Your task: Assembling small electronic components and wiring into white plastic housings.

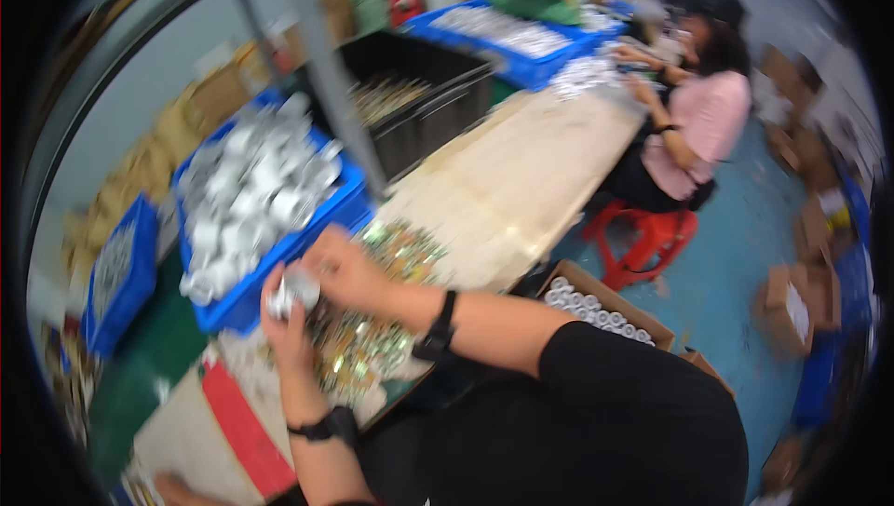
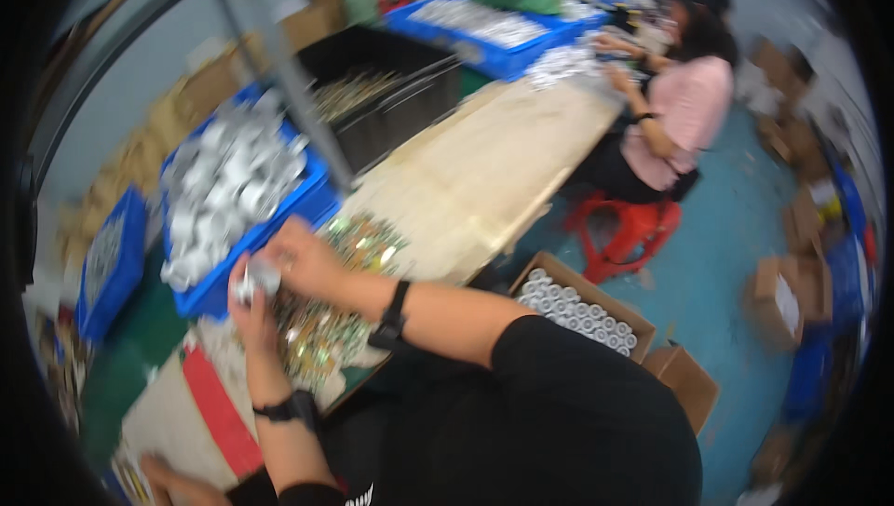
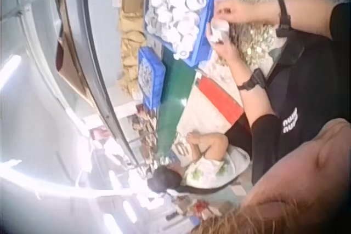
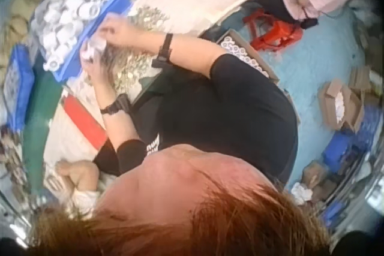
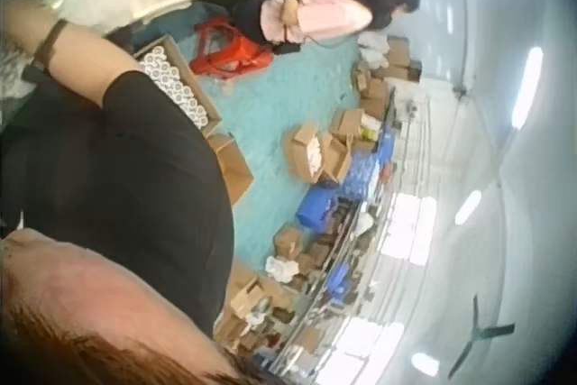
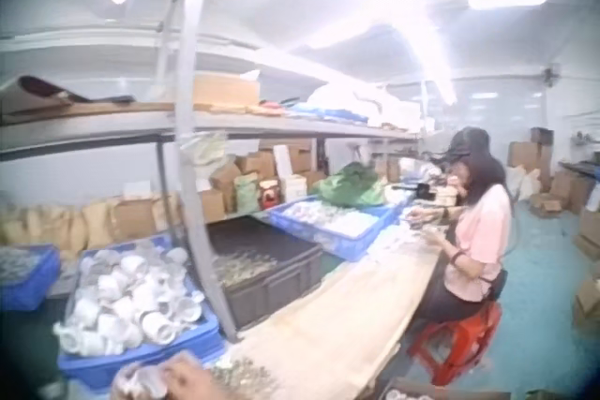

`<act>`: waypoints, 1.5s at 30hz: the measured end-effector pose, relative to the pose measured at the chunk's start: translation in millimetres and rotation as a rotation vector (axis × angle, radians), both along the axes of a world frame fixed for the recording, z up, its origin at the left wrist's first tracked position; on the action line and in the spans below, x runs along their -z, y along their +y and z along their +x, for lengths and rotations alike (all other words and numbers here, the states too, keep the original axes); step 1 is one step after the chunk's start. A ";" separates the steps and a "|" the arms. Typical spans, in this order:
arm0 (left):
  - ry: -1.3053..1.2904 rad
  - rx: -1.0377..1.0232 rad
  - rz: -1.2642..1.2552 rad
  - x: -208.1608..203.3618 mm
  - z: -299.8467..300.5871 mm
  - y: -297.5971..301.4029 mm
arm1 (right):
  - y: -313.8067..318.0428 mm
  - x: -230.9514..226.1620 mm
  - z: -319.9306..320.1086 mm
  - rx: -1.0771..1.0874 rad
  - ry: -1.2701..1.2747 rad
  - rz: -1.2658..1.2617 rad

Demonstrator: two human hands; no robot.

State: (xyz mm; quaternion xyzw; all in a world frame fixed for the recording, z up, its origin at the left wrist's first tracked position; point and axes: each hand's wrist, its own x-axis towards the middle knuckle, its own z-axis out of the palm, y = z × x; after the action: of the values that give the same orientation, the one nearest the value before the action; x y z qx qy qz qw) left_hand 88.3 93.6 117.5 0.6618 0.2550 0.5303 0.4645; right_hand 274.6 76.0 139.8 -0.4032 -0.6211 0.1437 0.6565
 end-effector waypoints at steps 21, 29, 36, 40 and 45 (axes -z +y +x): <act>-0.509 -0.229 -0.243 8.7 -18.8 23.5 | 14.9 19.6 31.0 -0.018 -0.617 -0.386; -0.423 -0.252 -0.194 12.3 -28.0 21.2 | 5.3 11.7 11.3 -0.133 -0.377 -0.231; -0.279 -0.187 -0.131 11.5 -21.3 19.5 | -3.1 17.6 18.4 0.103 -0.607 -0.299; -0.154 -0.272 -0.073 18.3 -23.2 17.6 | 2.3 17.8 18.2 0.142 -0.708 -0.374; -0.041 -0.446 0.125 26.6 -26.9 35.1 | 4.3 14.2 38.8 0.165 -0.463 -0.307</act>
State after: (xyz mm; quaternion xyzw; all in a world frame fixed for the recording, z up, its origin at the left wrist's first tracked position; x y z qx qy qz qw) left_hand 61.3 128.7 90.9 0.6055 0.3521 0.6481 0.2989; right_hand 313.4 80.4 125.6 -0.5691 -0.6904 0.0865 0.4381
